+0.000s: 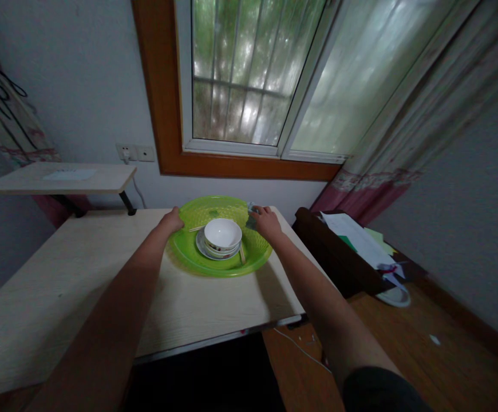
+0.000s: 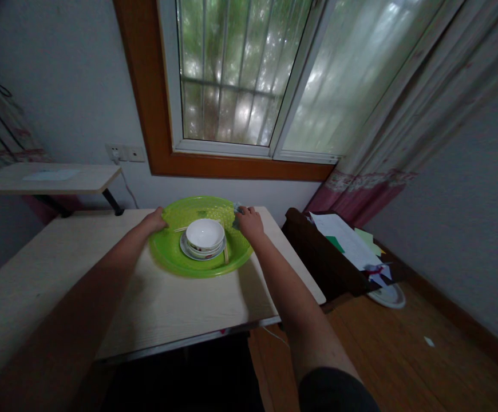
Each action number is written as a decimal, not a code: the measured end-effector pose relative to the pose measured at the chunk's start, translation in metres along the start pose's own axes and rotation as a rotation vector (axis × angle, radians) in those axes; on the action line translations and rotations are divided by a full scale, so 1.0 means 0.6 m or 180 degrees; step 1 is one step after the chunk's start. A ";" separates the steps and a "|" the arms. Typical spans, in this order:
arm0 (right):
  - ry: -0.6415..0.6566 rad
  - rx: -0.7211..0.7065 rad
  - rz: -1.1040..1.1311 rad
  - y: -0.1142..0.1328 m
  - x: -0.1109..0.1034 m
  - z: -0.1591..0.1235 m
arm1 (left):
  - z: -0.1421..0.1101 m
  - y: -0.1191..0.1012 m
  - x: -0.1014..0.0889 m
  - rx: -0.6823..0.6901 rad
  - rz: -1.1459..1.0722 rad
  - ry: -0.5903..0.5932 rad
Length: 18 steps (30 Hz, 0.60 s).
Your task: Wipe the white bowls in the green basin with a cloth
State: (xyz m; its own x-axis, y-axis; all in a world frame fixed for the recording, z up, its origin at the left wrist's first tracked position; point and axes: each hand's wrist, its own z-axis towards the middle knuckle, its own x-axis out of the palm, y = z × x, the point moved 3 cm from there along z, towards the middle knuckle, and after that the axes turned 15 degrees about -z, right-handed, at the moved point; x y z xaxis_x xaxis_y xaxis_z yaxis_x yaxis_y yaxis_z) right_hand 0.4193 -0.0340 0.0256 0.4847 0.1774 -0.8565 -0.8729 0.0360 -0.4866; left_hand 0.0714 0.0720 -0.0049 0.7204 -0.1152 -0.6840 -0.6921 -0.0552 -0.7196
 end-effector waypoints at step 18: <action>-0.0187 0.0230 0.0611 0.035 -0.009 -0.044 | -0.092 0.042 -0.040 -0.0090 -0.0011 -0.0100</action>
State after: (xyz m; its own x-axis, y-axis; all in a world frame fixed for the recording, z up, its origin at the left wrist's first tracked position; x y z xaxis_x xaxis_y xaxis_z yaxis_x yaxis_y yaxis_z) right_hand 0.3998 -0.0603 0.0154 0.3071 0.2447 -0.9197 -0.9516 0.0662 -0.3002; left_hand 0.0340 0.0188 -0.0001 0.7234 -0.0839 -0.6853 -0.6904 -0.0837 -0.7185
